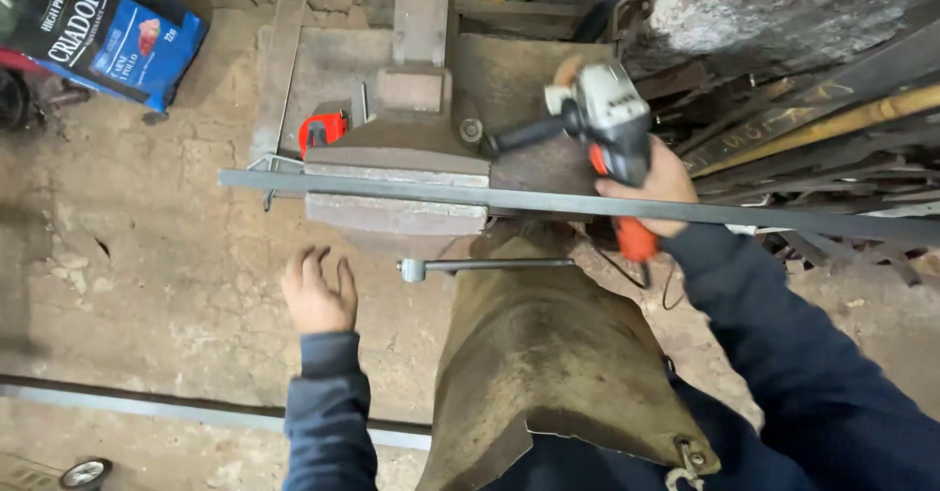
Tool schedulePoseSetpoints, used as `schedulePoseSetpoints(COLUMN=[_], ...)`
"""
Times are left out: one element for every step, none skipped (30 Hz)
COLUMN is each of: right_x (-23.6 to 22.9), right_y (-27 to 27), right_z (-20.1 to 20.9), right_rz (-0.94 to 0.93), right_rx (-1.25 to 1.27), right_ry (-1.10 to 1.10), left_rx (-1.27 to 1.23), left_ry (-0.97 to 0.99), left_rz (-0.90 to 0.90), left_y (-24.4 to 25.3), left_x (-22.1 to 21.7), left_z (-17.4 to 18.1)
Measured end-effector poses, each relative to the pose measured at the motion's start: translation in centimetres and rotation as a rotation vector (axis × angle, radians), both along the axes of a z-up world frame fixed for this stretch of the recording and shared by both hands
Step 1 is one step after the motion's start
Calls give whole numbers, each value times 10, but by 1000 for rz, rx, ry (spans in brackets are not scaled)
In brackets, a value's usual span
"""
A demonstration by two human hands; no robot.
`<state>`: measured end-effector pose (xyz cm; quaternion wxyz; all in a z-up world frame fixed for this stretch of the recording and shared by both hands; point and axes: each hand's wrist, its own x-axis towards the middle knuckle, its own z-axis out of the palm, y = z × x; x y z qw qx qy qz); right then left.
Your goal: Measuring, cutting with an angle grinder, and fitting metal strips onto a mesh frame in a workshop.
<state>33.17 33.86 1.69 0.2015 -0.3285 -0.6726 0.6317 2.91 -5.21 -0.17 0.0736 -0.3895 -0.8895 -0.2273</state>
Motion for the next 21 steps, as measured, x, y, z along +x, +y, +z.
schedulePoseSetpoints(right_x=[17,34,46,61,76,84,91,98,102,106,110,106,103,99,92,85,78,72,66,58,55], right_y=[-5,-8,-16,-26,-37,-51,-65,-79,-92,-104,-116,-127,-139,-149,-160,-172,-183,-193,-202,-208,-219], right_z=[9,19,19,20,20,24,27,31,30,30,30,38,45,52,62,72,81,102,123,144,168], right_rz=[67,130,130,125,120,117,80,37,30,29,27,23,31,40,38,74,111,96,188,289,281], right_rx=[150,304,312,410,508,511,486,464,471,456,441,447,456,468,478,455,431,436,518,602,612], right_ry=[-106,-212,-210,-304,-397,-405,-442,-475,-479,-489,-499,-503,-484,-462,-463,-286,-109,-111,-37,38,37], left_rx=[15,35,43,-1,-46,-43,-109,-170,-163,-194,-227,-220,-233,-242,-233,-29,178,173,264,363,363], left_ry=[-4,-8,-6,-63,-120,-127,-211,-289,-291,-490,-686,-688,-802,-910,-906,-1027,-1144,-1142,-1329,-1513,-1508], left_rz=[25,46,48,94,140,137,77,14,7,-154,-319,-325,-464,-604,-608,-733,-856,-873,-921,-960,-973], left_y=[-17,-32,-45,-59,-73,-80,-88,-94,-94,-93,-92,-74,-56,-38,-21,-3,15,22,28,37,34], left_x=[11,20,29,39,50,61,73,83,93,103,114,124,135,146,157,165,175,176,178,180,185], left_z=[-3,-7,-20,-34,-48,-63,-77,-92,-101,-112,-122,-99,-75,-52,-27,-2,24,34,44,54,57])
